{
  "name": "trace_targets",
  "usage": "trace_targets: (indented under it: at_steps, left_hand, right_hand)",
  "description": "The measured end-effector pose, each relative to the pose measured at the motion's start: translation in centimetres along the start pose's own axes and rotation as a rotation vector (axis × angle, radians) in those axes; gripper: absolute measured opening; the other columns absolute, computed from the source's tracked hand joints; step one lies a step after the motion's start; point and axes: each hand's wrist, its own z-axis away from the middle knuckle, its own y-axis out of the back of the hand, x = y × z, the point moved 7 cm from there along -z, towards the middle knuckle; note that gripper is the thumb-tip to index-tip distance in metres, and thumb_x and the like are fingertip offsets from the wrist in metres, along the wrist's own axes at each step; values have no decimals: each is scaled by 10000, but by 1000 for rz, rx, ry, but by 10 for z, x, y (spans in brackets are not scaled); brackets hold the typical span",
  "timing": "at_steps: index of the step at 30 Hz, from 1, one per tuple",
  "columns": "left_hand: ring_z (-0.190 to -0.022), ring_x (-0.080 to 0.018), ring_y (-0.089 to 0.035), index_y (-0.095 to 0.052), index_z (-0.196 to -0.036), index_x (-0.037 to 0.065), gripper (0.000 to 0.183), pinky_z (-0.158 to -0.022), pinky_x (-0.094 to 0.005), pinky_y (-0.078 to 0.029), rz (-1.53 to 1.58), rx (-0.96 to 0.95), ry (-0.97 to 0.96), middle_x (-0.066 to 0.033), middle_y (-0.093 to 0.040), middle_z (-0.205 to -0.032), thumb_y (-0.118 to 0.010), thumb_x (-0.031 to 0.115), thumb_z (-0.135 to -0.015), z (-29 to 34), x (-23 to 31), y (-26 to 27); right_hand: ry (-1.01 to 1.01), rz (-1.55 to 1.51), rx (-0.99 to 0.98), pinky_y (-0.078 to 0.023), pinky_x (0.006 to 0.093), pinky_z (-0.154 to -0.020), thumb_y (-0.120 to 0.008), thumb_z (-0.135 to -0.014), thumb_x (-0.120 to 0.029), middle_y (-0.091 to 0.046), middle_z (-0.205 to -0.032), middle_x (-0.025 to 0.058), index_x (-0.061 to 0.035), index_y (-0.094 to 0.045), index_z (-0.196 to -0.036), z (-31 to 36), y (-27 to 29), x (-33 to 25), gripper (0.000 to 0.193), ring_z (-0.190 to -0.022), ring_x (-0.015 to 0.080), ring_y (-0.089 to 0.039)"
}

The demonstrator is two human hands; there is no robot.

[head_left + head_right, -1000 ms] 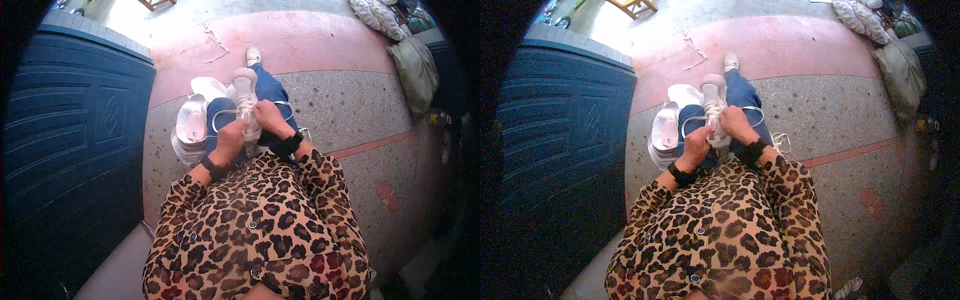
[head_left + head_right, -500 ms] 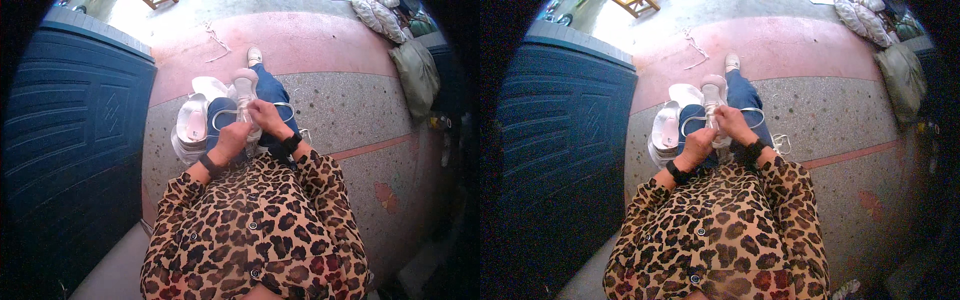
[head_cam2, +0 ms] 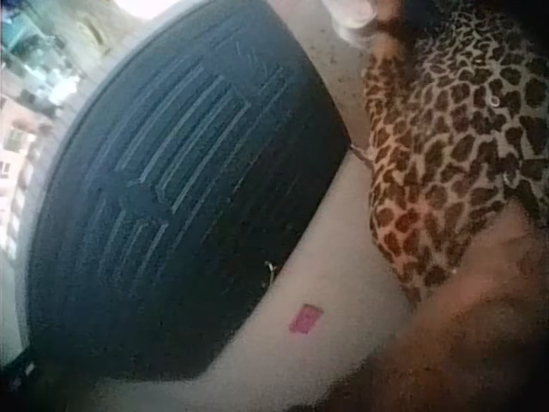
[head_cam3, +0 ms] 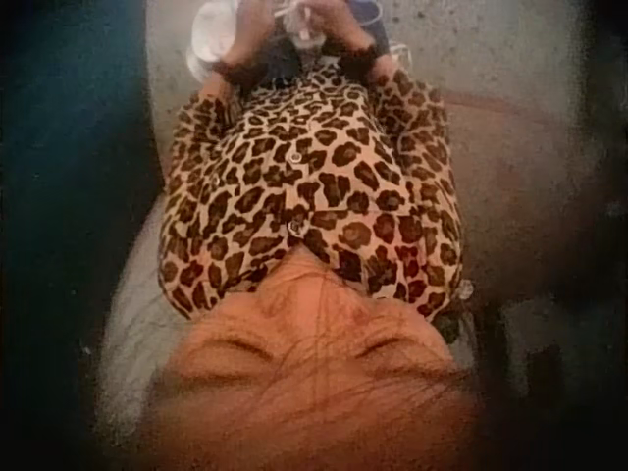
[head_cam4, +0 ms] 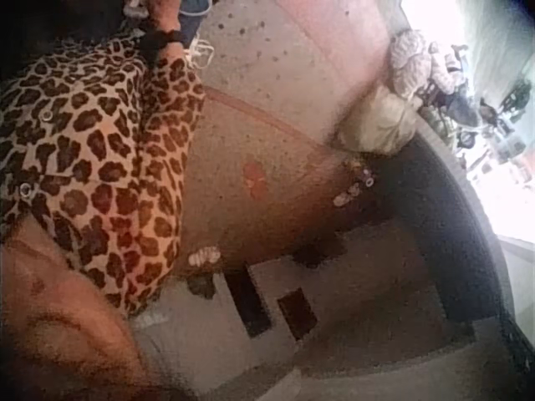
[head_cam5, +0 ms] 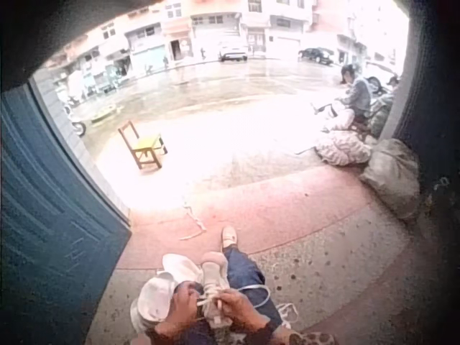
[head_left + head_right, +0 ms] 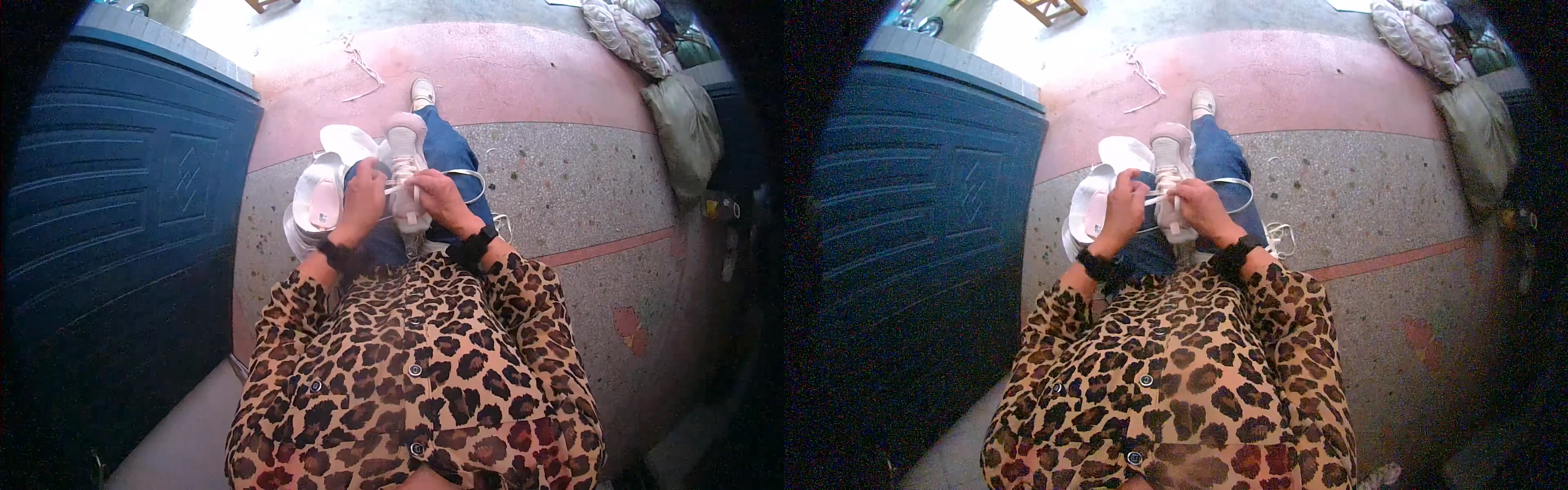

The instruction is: Lacing a pair of white sneakers while sitting.

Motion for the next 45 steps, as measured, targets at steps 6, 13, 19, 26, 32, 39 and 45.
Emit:
trace_targets:
  at_steps: [6,13,19,26,32,39,45]
  left_hand:
    - [-815,-249,-683,-515,-1242,-28,496,-729,-351,-530,65,-318,162,-161,-695,-856,-691,168,-820,-22,-25,-31]
    - [-795,-128,-599,-533,-1265,-23,490,-711,-266,-489,-14,-136,140,-76,-651,-958,-684,63,-806,-41,-86,64]
    - [-772,-135,-582,-511,-1361,0,619,-670,-296,-475,-81,208,660,-49,-638,-941,-705,102,-782,54,-251,347]
    - [-764,-117,-564,-578,-1284,27,506,-661,-280,-453,-87,157,681,-11,-623,-878,-694,173,-814,71,-246,340]
    - [-931,-274,-664,-689,-1067,0,255,-812,-369,-512,-411,86,95,-153,-702,-999,-591,145,-882,-30,-179,194]
    - [-874,-405,-617,-678,-936,26,182,-808,-472,-500,-459,-260,-441,-207,-659,-847,-600,23,-771,-14,-8,-19]
    - [-754,-439,-620,-637,-851,30,100,-690,-508,-516,-772,-219,-287,-240,-611,-728,-545,42,-812,-11,-17,-1]
  right_hand:
    - [-59,-67,-1,-514,371,-851,-616,-868,-34,-678,-1042,168,-12,-700,-1055,2,2,4,206,-958,315,-649]
    - [-126,-48,457,-457,329,-739,-598,-897,-115,-616,-871,91,-47,-695,-986,47,67,57,149,-806,240,-577]
    - [-747,-910,1102,-381,240,-547,-587,-958,-206,-479,-647,-23,-75,-641,-932,269,194,266,144,-593,97,-455]
    - [-1066,-1084,1235,-403,290,-508,-607,-940,-201,-470,-655,-21,-129,-573,-855,329,196,296,116,-558,112,-450]
    - [-560,-404,684,-451,310,-579,-605,-922,-159,-571,-754,16,-73,-651,-1046,106,139,163,158,-652,121,-531]
    - [27,587,37,-471,423,-687,-569,-850,-84,-670,-855,143,-75,-665,-1058,10,23,25,229,-862,301,-649]
    - [-185,736,-148,-490,445,-670,-541,-870,-77,-646,-733,155,-67,-648,-1081,1,29,23,236,-797,342,-659]
